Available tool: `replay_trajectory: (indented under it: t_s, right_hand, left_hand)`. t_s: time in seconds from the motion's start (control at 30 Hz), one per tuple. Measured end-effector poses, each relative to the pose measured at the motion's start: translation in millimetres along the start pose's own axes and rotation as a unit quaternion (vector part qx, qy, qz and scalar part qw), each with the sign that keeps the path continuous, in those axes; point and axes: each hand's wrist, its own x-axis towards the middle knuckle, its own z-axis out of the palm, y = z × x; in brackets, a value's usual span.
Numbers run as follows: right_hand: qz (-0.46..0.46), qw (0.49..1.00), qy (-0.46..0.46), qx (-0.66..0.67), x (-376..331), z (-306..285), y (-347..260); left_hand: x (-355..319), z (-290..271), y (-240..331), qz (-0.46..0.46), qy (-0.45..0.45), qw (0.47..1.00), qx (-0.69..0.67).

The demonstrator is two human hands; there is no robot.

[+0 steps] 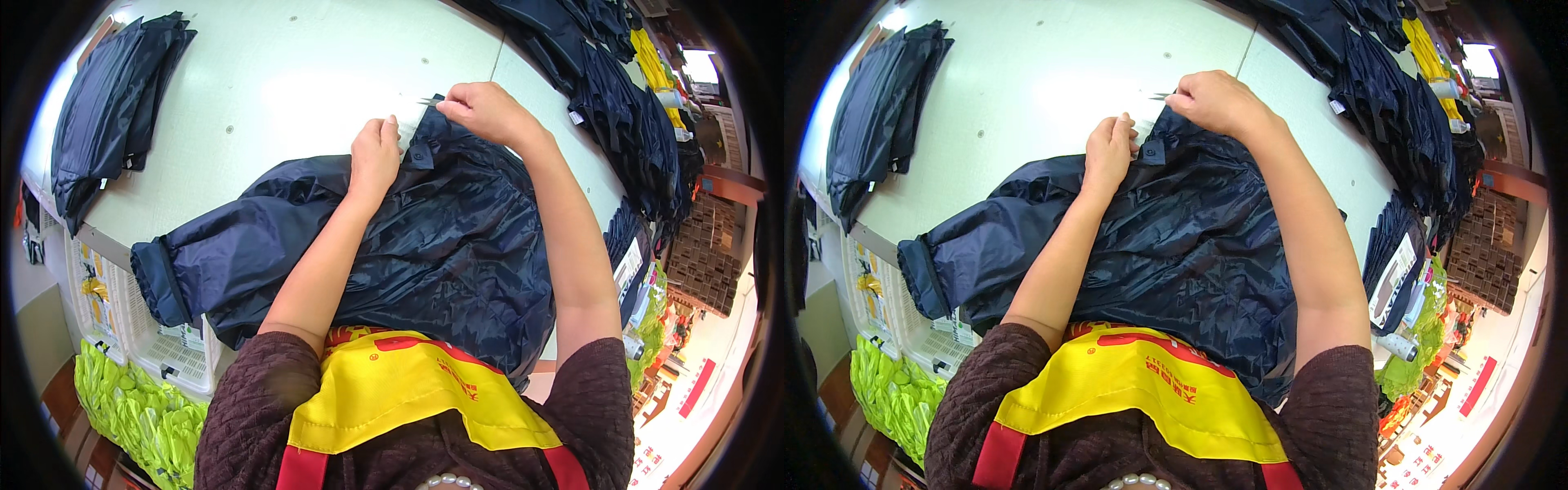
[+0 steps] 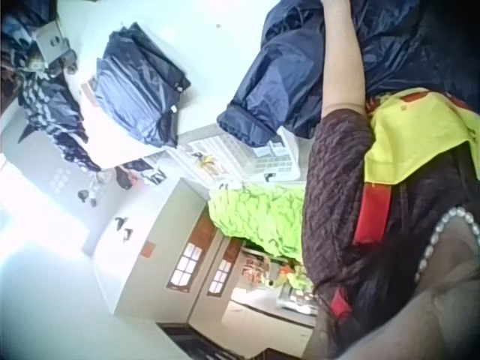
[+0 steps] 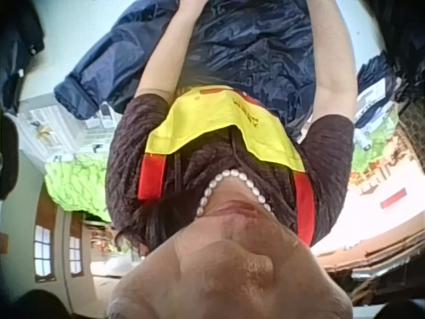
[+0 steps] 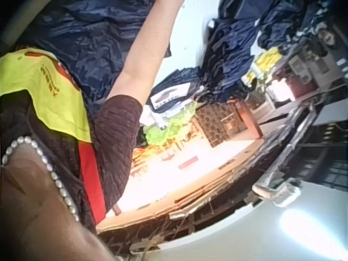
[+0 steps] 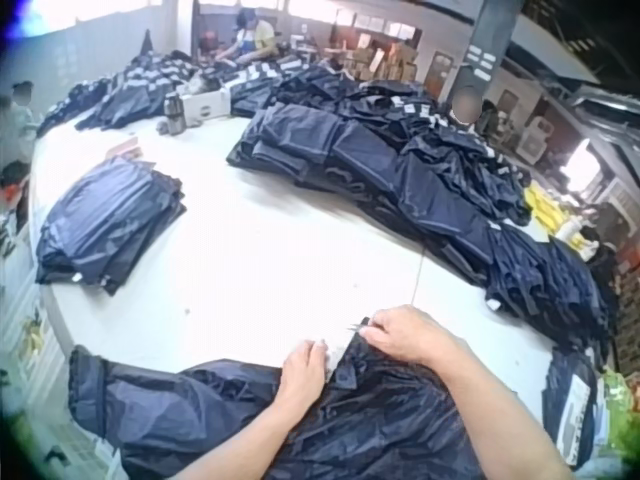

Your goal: The person folds a black jacket on a table, aligns the sleeves, and folds it into a compact shape. The person then places the folded jacket into a plastic packaging bag and sets it aside. The person repeats the folding process with another jacket.

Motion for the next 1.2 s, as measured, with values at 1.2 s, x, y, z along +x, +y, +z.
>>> replay_trajectory:
  t_s: [1.2]
  right_hand:
    - [-0.092, 0.956, -0.131, -0.247, 24, -10, -38]
  left_hand:
    - [-17, 17, 6, 0.001, 0.052, 0.998, 0.023]
